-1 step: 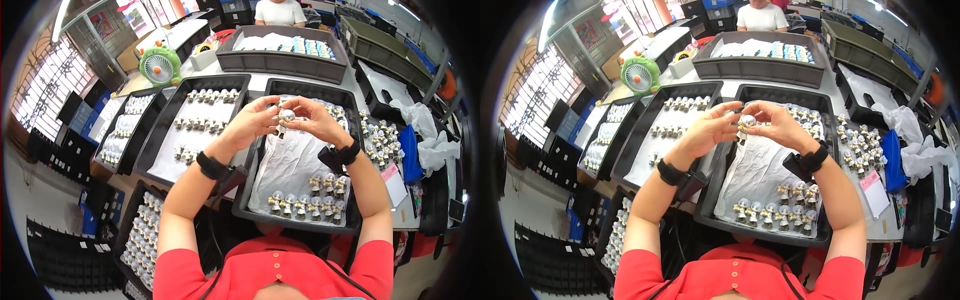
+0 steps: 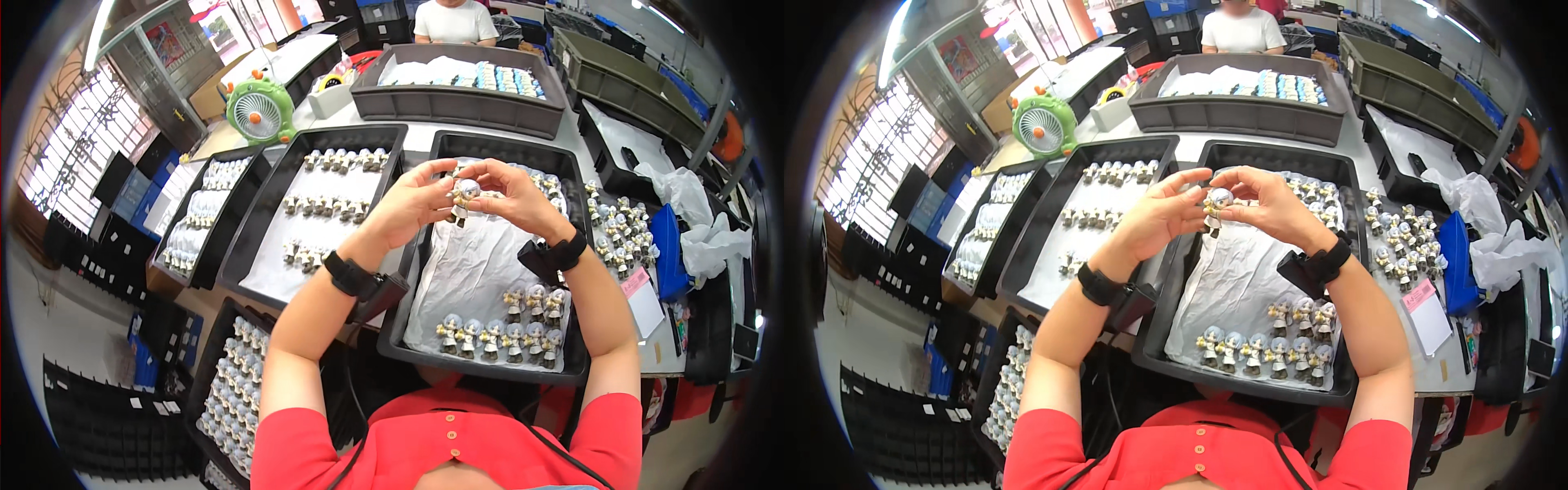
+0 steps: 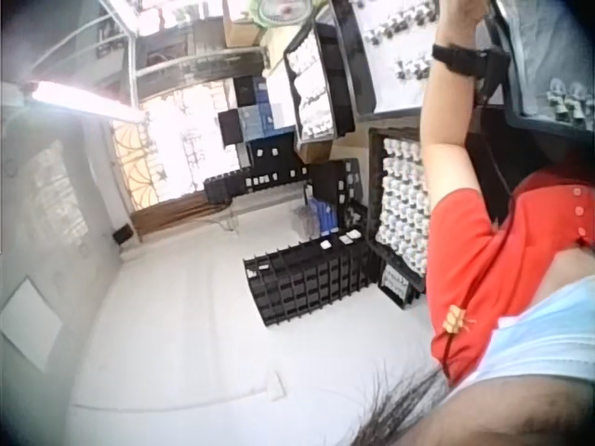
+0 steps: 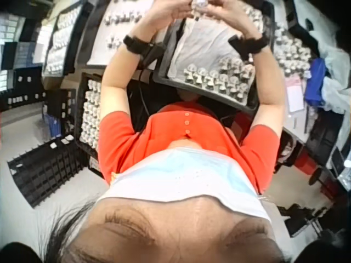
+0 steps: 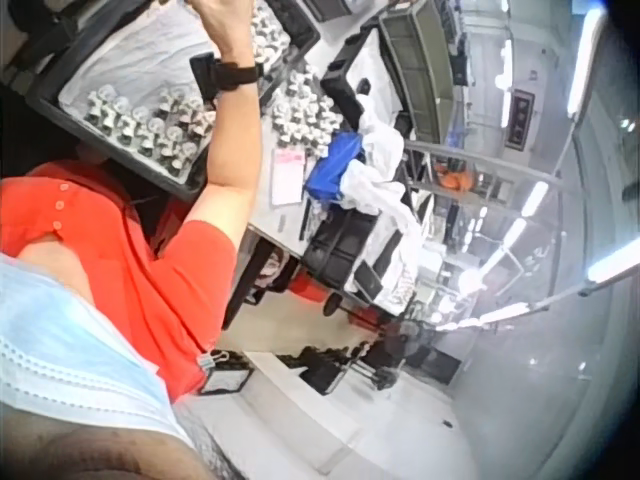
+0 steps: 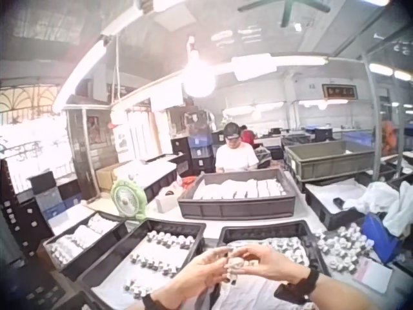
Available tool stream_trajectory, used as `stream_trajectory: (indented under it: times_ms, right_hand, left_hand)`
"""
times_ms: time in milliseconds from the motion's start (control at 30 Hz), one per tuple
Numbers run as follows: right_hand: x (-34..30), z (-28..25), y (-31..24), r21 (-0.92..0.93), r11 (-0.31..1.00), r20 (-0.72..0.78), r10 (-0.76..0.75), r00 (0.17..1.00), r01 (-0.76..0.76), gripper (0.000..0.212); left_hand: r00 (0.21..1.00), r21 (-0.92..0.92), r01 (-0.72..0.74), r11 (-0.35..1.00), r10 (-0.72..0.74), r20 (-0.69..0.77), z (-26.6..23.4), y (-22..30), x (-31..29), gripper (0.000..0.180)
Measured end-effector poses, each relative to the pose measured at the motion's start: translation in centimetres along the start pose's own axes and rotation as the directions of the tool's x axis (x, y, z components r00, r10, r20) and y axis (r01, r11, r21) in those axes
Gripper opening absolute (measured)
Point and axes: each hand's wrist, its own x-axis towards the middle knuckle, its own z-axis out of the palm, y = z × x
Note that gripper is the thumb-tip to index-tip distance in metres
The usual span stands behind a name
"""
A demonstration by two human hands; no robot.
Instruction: The person assembles small, white, doll-like figurines by hand. They pick up individual figurines from a tray, manipulate their parts to ensure they are properly fitted, and place them back into the tray in an organized manner.
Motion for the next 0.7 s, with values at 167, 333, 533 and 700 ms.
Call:
stream_trajectory:
  times_ms: [167, 333, 533, 700]
  right_hand:
    - [0.1, -0.4, 0.3, 0.065, 0.998, -0.021, -0.026, 0.999, 0.027, 0.038]
    - [0.2, 0.2, 0.0, 0.200, 0.979, -0.005, 0.024, 1.000, -0.022, 0.036]
    - [0.0, 0.3, -0.2, 0.278, 0.956, 0.023, 0.088, 0.996, -0.091, 0.055]
    - [0.1, 1.0, 0.2, -0.007, 1.000, 0.017, -0.018, 1.000, 0.019, 0.075]
  left_hand:
    - [0.997, -0.142, 0.005, 0.990, 0.006, 0.077, -0.2, -1.6, 0.7, 0.042]
    - [0.995, -0.181, 0.006, 0.983, 0.013, 0.103, -0.8, -2.1, 0.4, 0.041]
    - [0.997, -0.257, -0.031, 0.966, 0.050, 0.066, -0.1, -1.8, -0.1, 0.041]
    - [0.998, -0.271, -0.065, 0.960, 0.067, -0.003, -0.2, -1.8, 0.1, 0.038]
